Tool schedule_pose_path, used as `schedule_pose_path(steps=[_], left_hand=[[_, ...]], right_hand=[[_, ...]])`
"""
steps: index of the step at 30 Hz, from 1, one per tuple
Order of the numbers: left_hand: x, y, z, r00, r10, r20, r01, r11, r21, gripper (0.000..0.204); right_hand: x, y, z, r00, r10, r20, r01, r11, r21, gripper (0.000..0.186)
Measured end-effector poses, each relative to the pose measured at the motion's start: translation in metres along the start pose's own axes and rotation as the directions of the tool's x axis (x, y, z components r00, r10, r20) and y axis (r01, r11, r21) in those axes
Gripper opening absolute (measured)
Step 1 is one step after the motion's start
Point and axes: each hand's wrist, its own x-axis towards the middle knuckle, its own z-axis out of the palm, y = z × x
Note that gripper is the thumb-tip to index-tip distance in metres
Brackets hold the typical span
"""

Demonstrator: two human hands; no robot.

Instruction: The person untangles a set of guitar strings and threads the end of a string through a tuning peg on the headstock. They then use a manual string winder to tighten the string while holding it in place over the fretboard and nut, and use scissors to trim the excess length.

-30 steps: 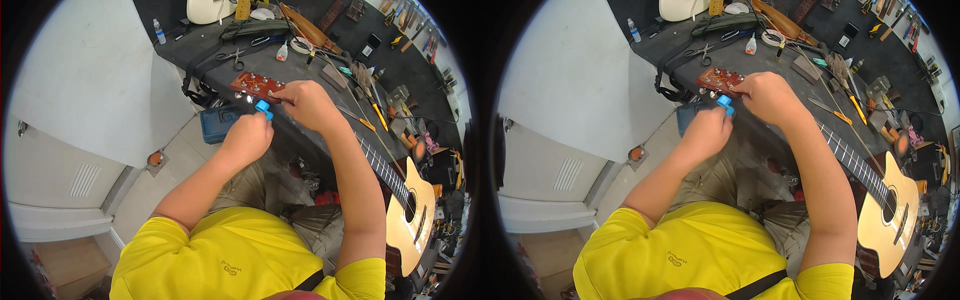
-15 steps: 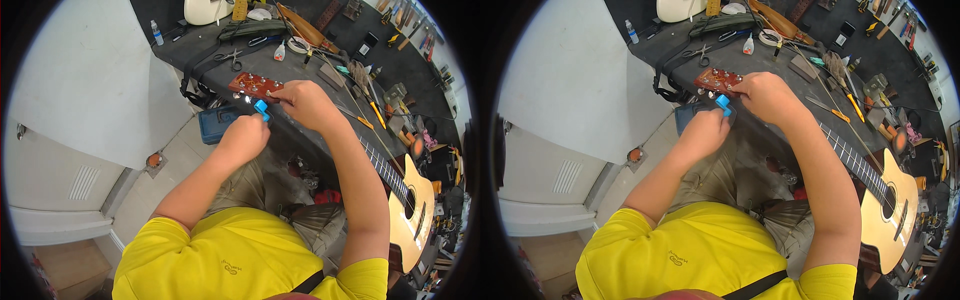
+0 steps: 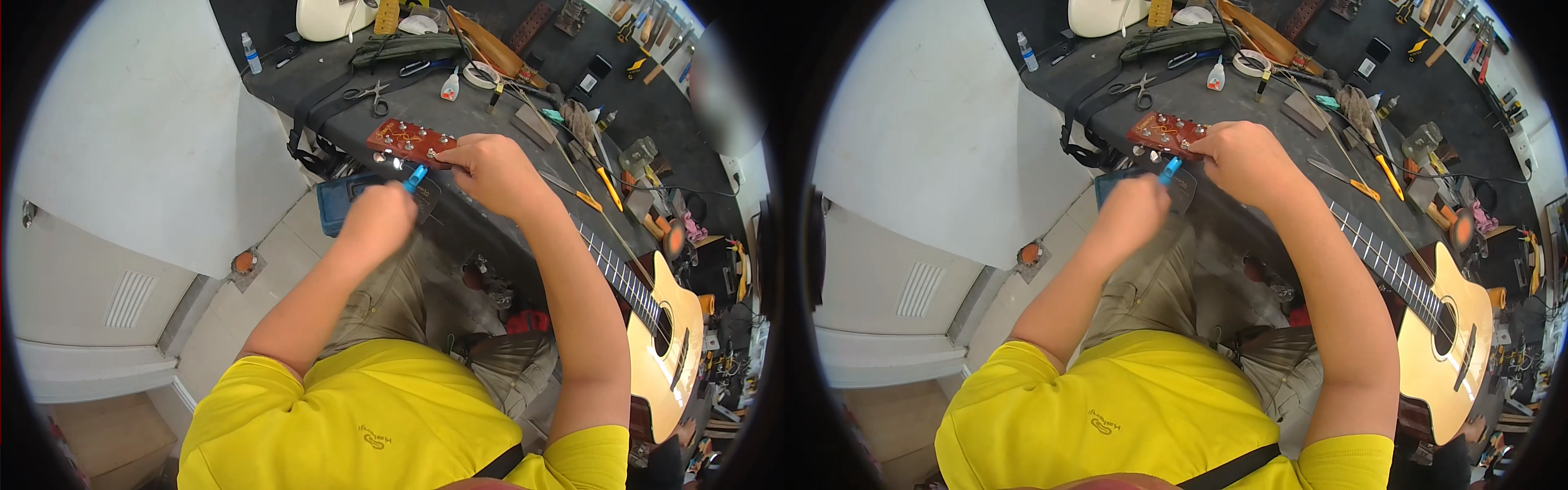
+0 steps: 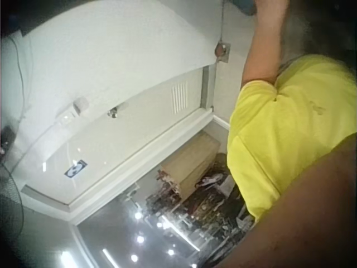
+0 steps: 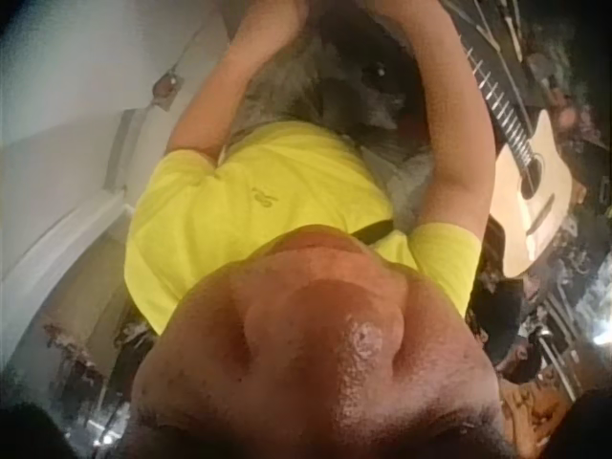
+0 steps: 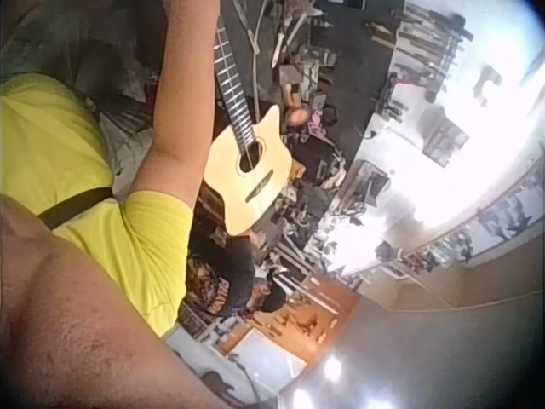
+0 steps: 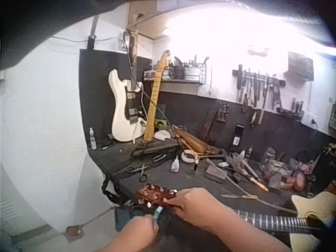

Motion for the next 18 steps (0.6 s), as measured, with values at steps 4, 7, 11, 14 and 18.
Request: schedule_pose_path(steps=[4,7,11,14,18], left_hand=[[0.006,0.027,-0.028,0.982,0.147,-0.12,-0.169,0.965,-0.203,0.023],[0.007,0.008,-0.014,0.993,0.049,-0.11,-0.062,0.991,-0.117,0.026],[0.0,0.03,-0.015,0.987,0.16,-0.031,-0.163,0.98,-0.112,0.029],[0.015,0.014,-0.033,0.987,0.053,-0.151,-0.087,0.969,-0.232,0.027],[-0.004,0.018,-0.004,0.994,0.074,0.08,-0.074,0.997,-0.01,0.022]], right_hand=[[0.005,0.001,-0.01,0.991,0.097,0.093,-0.097,0.995,-0.004,0.031],[0.01,0.0,-0.015,0.986,0.113,0.125,-0.116,0.993,0.016,0.031],[0.004,0.006,-0.007,0.995,0.07,0.076,-0.075,0.995,0.07,0.033],[0.006,0.002,-0.01,0.991,0.092,0.095,-0.102,0.99,0.098,0.034],[0.007,0.0,-0.008,0.989,0.102,0.111,-0.111,0.991,0.079,0.035]])
